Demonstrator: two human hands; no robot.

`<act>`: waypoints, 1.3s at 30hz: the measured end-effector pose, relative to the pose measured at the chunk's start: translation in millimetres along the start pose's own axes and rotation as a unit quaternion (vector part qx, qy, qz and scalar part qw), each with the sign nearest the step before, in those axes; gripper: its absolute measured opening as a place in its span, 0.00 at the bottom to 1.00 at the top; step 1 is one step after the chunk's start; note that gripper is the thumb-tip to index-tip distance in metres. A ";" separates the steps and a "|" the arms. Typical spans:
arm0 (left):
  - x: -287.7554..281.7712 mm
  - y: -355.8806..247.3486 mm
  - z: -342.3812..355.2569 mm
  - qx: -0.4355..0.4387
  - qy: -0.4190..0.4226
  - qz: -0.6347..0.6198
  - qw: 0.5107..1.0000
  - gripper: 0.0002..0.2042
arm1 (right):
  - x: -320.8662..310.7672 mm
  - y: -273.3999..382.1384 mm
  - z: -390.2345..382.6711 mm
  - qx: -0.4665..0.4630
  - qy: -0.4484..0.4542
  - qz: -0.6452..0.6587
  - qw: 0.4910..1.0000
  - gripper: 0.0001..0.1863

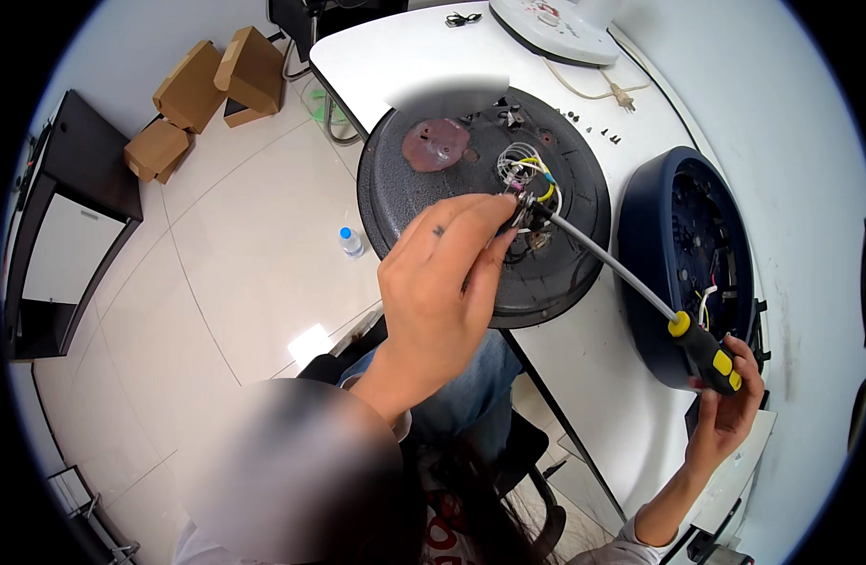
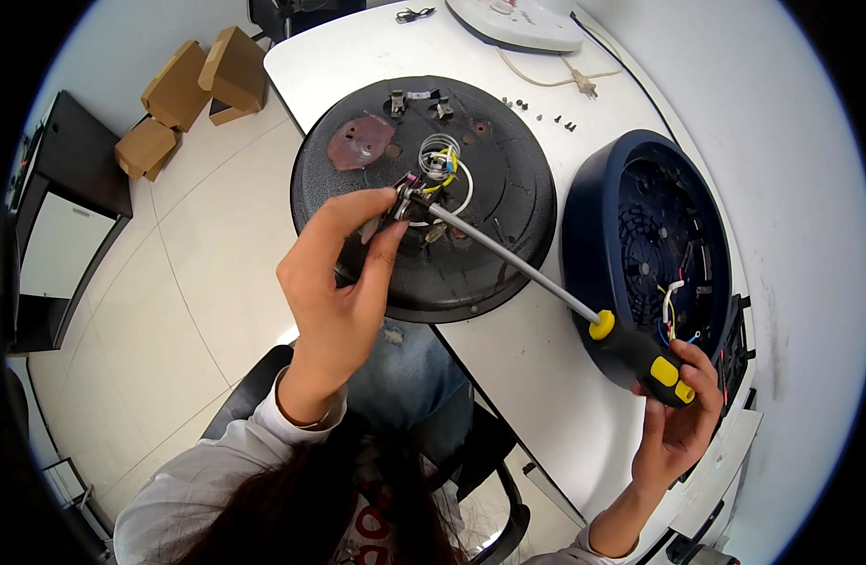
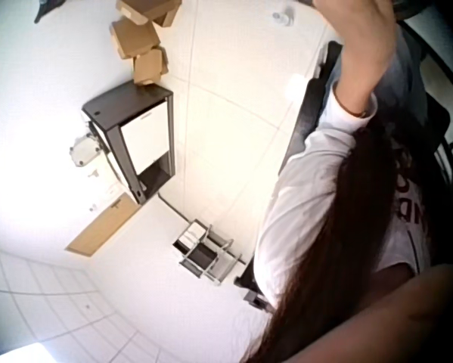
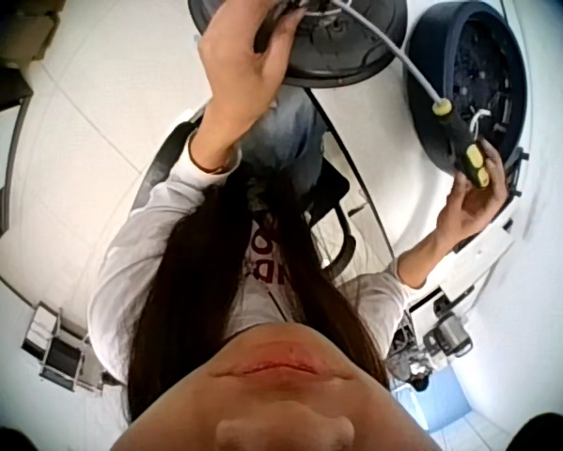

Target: The person uses a screwdriver to tighten screws on the underside of a circular electronic device, adjusts wires, and secures components. They repeatedly rotate the device and manipulate small parts and screws on a white table.

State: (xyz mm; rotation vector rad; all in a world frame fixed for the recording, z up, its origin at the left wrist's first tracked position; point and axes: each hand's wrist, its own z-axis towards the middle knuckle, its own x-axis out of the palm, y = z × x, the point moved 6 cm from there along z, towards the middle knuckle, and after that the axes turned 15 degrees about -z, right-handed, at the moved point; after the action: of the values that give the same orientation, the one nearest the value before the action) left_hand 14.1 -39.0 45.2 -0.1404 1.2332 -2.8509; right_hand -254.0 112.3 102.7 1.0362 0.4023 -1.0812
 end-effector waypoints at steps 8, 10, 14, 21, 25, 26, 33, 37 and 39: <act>2.6 -2.9 -2.7 0.017 0.033 0.036 0.999 0.12 | -1.5 -7.0 -1.5 0.059 0.013 -0.025 0.998 0.20; 2.4 -3.5 -4.0 0.031 0.039 0.045 0.998 0.12 | -5.6 -14.1 -3.9 0.071 0.031 -0.032 0.996 0.22; 4.0 -3.5 -5.0 0.027 0.055 0.040 0.997 0.12 | -1.5 -22.2 -4.8 0.082 0.021 0.018 0.996 0.25; 3.8 0.2 -4.4 0.026 0.069 0.040 0.996 0.12 | -1.0 -12.3 -5.5 0.112 0.054 -0.046 0.991 0.30; 5.1 0.0 -6.1 0.009 0.100 0.030 0.995 0.17 | -0.2 -28.6 -4.9 0.134 0.161 0.012 0.978 0.27; 5.5 -0.9 -5.7 0.010 0.100 0.029 0.994 0.17 | 3.3 -28.6 -4.5 0.152 0.153 -0.003 0.977 0.27; 4.4 -0.4 -2.7 0.045 0.090 0.030 0.994 0.12 | 10.3 -7.7 -0.6 0.087 0.081 0.050 0.992 0.26; 5.4 1.6 -6.9 0.010 0.116 0.010 0.993 0.16 | -0.3 -24.6 -8.5 0.146 0.134 0.031 0.980 0.23; 6.3 0.3 -4.0 0.038 0.105 0.020 0.993 0.13 | 1.1 -27.2 -13.1 0.169 0.137 0.018 0.976 0.23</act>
State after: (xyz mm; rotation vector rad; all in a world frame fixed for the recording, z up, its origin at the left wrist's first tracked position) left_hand 7.5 -36.7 42.7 0.1899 1.1406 -2.9344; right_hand -274.5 120.4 82.0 1.4992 0.4272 -0.9949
